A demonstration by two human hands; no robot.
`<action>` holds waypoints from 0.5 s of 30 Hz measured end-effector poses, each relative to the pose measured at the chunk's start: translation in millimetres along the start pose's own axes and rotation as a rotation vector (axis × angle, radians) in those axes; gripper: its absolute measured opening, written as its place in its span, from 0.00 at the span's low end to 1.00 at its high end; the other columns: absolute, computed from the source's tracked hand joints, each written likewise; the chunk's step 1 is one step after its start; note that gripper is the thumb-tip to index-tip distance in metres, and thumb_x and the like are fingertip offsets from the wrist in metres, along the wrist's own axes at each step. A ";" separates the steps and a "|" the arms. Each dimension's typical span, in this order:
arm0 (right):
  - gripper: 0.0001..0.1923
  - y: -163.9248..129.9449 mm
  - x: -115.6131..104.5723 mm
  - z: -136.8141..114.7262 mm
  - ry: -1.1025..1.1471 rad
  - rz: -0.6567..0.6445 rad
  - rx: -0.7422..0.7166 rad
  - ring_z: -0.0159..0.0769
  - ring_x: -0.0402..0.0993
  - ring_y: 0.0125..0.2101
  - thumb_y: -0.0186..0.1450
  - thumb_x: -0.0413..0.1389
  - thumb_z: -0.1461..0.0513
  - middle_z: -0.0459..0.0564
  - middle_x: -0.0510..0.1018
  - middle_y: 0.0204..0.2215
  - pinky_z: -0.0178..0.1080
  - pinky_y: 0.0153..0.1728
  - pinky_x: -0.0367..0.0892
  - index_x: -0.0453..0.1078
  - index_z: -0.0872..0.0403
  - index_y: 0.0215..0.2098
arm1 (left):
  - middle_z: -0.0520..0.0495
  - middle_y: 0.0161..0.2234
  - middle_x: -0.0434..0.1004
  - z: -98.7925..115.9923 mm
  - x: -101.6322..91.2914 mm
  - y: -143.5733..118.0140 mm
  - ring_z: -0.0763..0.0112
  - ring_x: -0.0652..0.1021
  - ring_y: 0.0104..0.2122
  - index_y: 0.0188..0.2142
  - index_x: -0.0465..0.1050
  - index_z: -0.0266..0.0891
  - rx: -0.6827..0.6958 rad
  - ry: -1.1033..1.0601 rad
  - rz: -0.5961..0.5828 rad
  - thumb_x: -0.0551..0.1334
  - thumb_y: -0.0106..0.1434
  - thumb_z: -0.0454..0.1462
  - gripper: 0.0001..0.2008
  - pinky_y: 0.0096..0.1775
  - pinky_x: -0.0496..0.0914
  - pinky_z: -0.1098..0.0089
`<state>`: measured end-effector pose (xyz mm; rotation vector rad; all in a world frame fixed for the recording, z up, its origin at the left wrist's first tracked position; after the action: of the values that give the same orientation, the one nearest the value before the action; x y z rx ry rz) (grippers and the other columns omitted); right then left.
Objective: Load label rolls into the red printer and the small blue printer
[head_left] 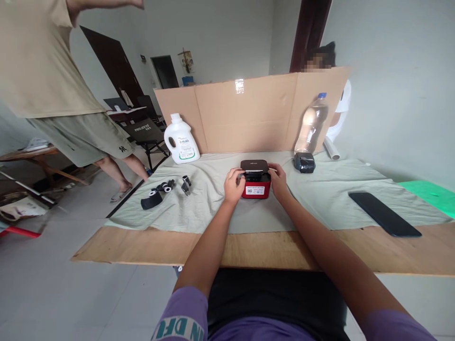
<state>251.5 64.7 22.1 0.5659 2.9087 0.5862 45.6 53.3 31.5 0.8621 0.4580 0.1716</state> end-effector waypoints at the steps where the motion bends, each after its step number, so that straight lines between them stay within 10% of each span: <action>1: 0.26 0.7 0.5 3.6 0.023 0.002 0.042 0.40 0.73 0.49 0.57 0.50 0.55 0.54 0.73 0.53 0.42 0.50 0.69 0.67 0.51 0.54 | 0.45 0.48 0.76 -0.6 0.1 0.1 0.64 0.75 0.50 0.42 0.75 0.43 0.000 0.007 0.001 0.56 0.66 0.33 0.10 0.52 0.70 0.64; 15: 0.30 3.3 6.7 8.2 -0.006 -0.074 0.069 0.40 0.74 0.49 0.59 0.49 0.51 0.54 0.74 0.55 0.41 0.47 0.71 0.65 0.51 0.58 | 0.49 0.50 0.79 0.1 -2.3 4.5 0.59 0.73 0.52 0.38 0.75 0.44 -0.018 0.098 -0.061 0.58 0.65 0.31 0.08 0.54 0.67 0.59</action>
<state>247.9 72.9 15.6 0.4644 2.9392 0.4764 43.7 55.4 35.7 0.8234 0.5733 0.1623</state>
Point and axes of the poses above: each hand's wrist, its own y-axis towards the middle knuckle, its own x-axis out of the palm, z = x × y, the point moved 5 cm from there along y, towards the middle knuckle
